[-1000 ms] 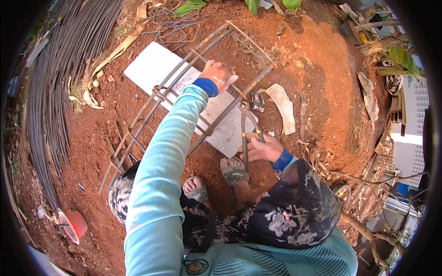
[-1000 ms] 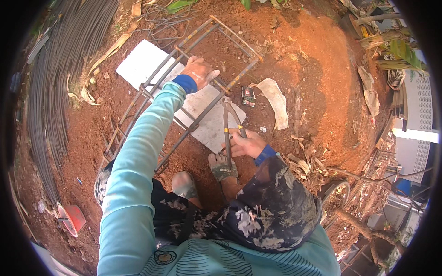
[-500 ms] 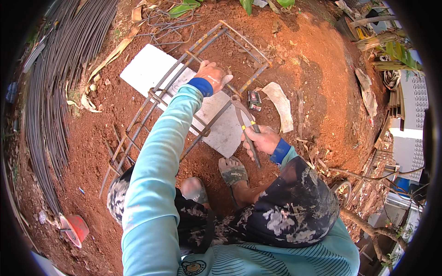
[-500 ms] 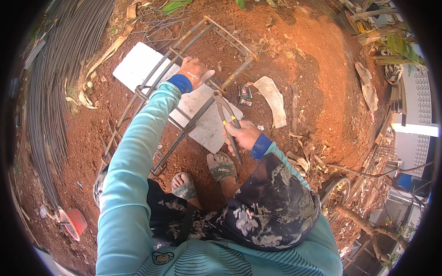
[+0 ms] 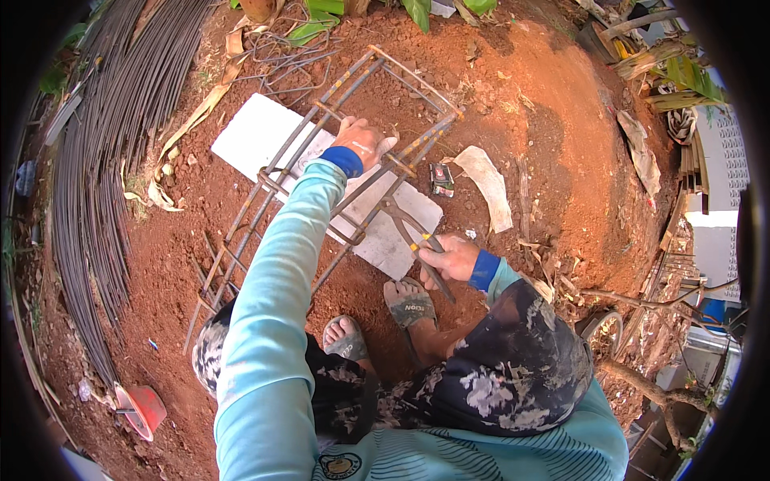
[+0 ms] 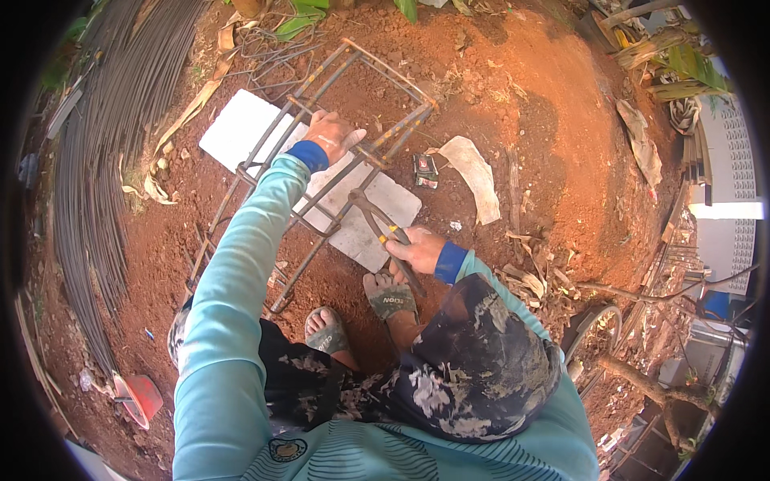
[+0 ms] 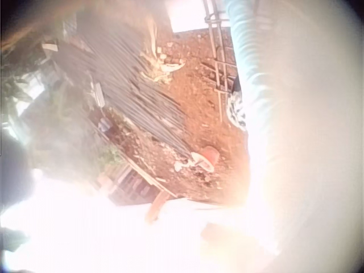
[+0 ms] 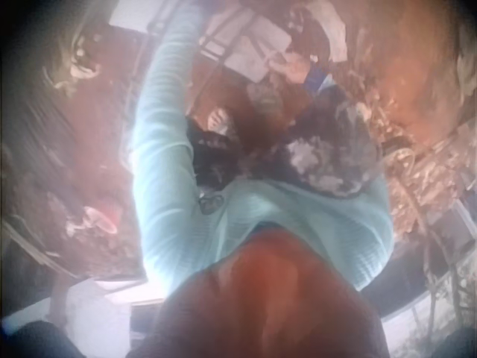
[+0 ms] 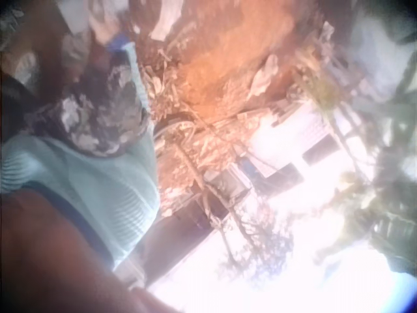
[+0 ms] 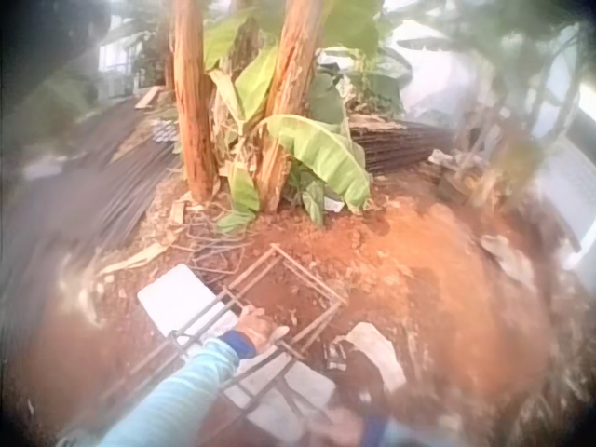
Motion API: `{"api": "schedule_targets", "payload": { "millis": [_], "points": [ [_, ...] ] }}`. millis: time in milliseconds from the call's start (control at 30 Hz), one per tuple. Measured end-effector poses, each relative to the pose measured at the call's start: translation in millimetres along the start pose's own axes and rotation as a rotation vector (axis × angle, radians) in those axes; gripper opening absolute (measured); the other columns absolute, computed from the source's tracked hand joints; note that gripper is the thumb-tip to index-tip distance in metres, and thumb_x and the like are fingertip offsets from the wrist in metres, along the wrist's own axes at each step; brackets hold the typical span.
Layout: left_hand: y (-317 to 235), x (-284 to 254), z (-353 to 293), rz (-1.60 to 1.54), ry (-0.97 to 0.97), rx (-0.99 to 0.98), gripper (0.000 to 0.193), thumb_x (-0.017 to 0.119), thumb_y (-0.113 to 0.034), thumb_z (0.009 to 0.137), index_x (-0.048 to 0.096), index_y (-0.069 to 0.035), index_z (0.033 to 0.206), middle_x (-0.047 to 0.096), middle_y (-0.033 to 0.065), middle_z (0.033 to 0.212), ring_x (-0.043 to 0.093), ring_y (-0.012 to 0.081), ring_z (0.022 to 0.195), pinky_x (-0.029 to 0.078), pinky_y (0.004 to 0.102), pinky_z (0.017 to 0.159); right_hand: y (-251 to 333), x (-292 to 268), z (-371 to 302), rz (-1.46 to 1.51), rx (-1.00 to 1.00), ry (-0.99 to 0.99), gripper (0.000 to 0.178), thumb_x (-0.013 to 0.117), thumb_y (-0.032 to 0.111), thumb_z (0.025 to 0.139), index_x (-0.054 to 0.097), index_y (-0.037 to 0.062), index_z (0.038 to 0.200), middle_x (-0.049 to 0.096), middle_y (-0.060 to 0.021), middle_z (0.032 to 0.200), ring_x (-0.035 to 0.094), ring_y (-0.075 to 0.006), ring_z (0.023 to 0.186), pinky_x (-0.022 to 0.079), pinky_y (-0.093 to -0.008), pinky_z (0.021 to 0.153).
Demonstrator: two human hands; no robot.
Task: The person assembles a rebar cage by tying intersecting steel bars together using pliers and wire. They position the bars on a white block and repeatedly twist wire ties to secure the joints.
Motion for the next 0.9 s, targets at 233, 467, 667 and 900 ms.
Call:
{"api": "schedule_targets", "payload": {
  "millis": [233,467,667,900],
  "points": [
    [-9,-13,-8,-0.030,-0.188,0.071,0.045,0.048,-0.042,0.099,0.071,-0.006,0.087,0.068,0.0113,0.088,0.055,0.0302,0.100,0.030,0.0466,0.101,-15,-77,-32,0.240,-0.188,-0.401,0.030,0.048,0.029,0.102,0.052,0.0036,0.118,0.067,-0.0147,0.093,0.069,-0.0246,0.076,0.058,-0.0375,0.068],
    [-2,-3,-1,0.023,-0.040,-0.005,0.047,0.044,-0.043,0.100,0.073,-0.009,0.084,0.069,0.0111,0.087,0.056,0.0340,0.104,0.028,0.0504,0.106,33,-146,-17,0.342,-0.175,-0.266,0.038,0.051,0.031,0.101,0.049,0.0023,0.125,0.067,-0.0233,0.104,0.070,-0.0349,0.091,0.058,-0.0441,0.077],
    [-7,-9,-5,-0.013,-0.081,0.013,0.045,0.047,-0.041,0.099,0.073,-0.005,0.088,0.069,0.0111,0.086,0.055,0.0310,0.098,0.029,0.0464,0.103,58,-188,-14,0.072,-0.035,-0.179,0.040,0.059,0.032,0.096,0.053,0.0018,0.121,0.067,-0.0250,0.097,0.070,-0.0358,0.087,0.057,-0.0498,0.076],
    [-5,-7,-3,-0.007,-0.067,-0.016,0.048,0.044,-0.042,0.100,0.075,-0.006,0.090,0.071,0.0110,0.091,0.055,0.0313,0.103,0.028,0.0464,0.105,141,-238,-24,-1.644,0.055,-0.516,0.039,0.058,0.037,0.090,0.058,-0.0015,0.096,0.067,-0.0196,0.081,0.069,-0.0343,0.082,0.053,-0.0446,0.071]
  ]
}}
Point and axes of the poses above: each hand's wrist, its own z-axis towards the middle knuckle, its own x-axis out of the palm, y = z × x, the point moved 10 cm from there along z, towards the middle knuckle
